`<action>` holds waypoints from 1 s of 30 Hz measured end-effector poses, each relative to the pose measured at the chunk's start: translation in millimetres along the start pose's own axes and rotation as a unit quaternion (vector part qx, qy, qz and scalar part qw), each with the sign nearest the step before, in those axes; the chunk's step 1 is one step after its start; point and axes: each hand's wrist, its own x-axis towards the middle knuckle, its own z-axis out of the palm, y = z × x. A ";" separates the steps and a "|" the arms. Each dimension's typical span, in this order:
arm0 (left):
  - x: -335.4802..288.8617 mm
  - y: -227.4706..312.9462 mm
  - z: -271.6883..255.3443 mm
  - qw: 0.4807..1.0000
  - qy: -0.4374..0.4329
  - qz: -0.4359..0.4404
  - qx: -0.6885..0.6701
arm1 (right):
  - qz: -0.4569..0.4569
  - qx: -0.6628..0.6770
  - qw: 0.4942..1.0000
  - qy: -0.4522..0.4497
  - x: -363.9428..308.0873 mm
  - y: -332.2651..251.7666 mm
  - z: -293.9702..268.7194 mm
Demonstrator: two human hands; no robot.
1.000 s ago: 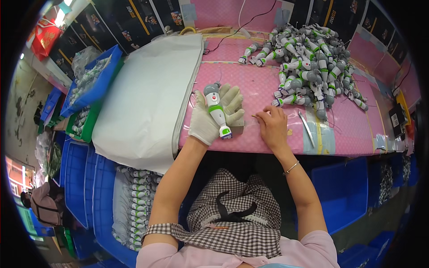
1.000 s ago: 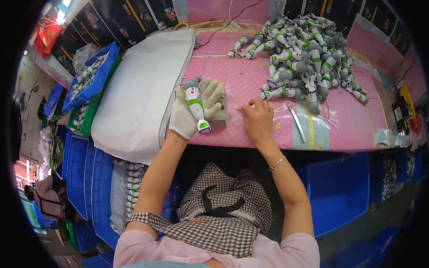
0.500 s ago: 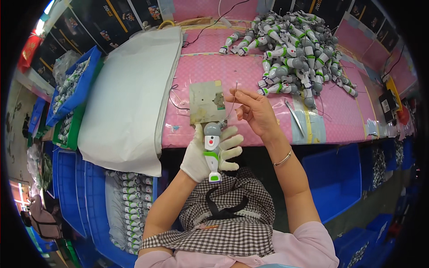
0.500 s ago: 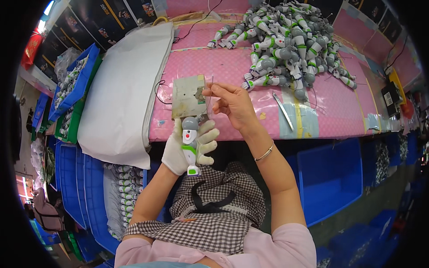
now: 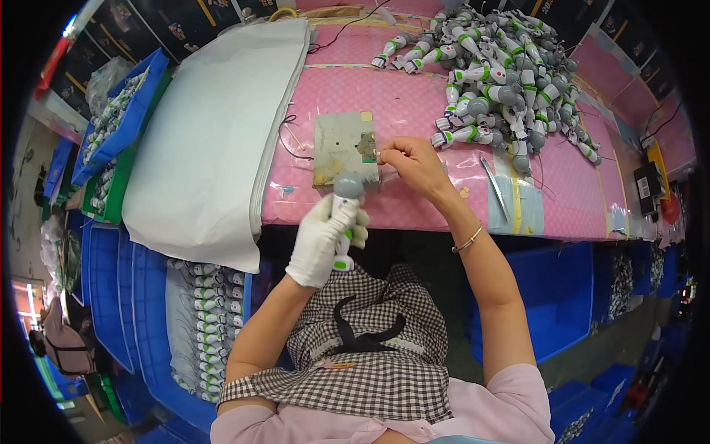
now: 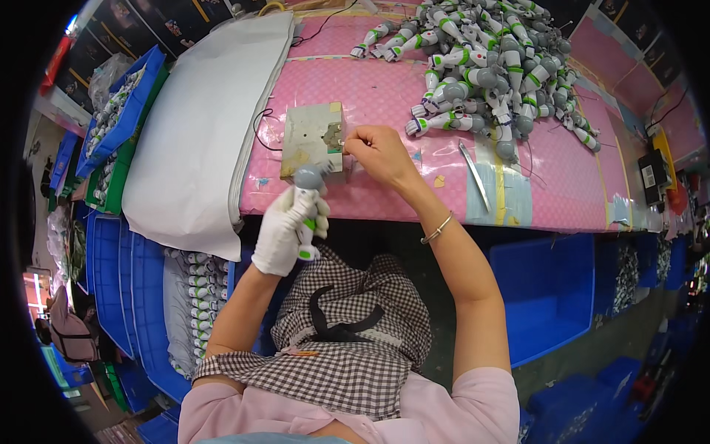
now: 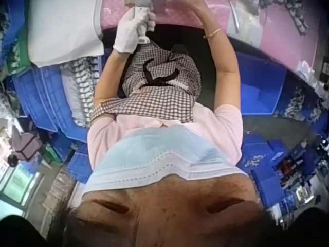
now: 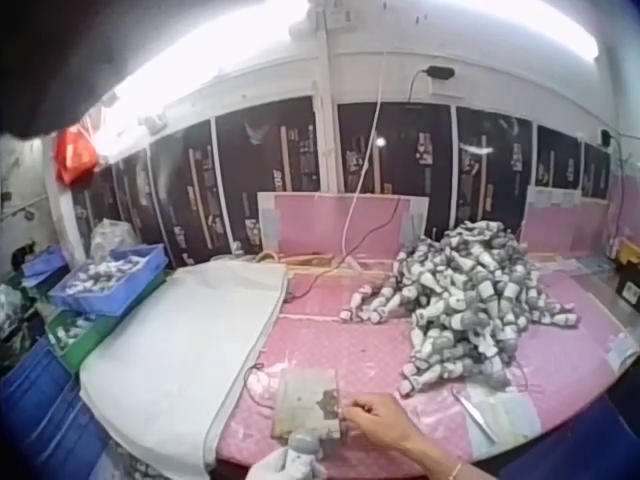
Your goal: Assembling and organizing small plastic toys at a workbench.
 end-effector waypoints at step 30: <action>-27.7 21.4 -55.2 0.981 -0.079 -0.065 -0.168 | -0.061 -0.126 0.988 0.070 -0.3 -57.8 -2.9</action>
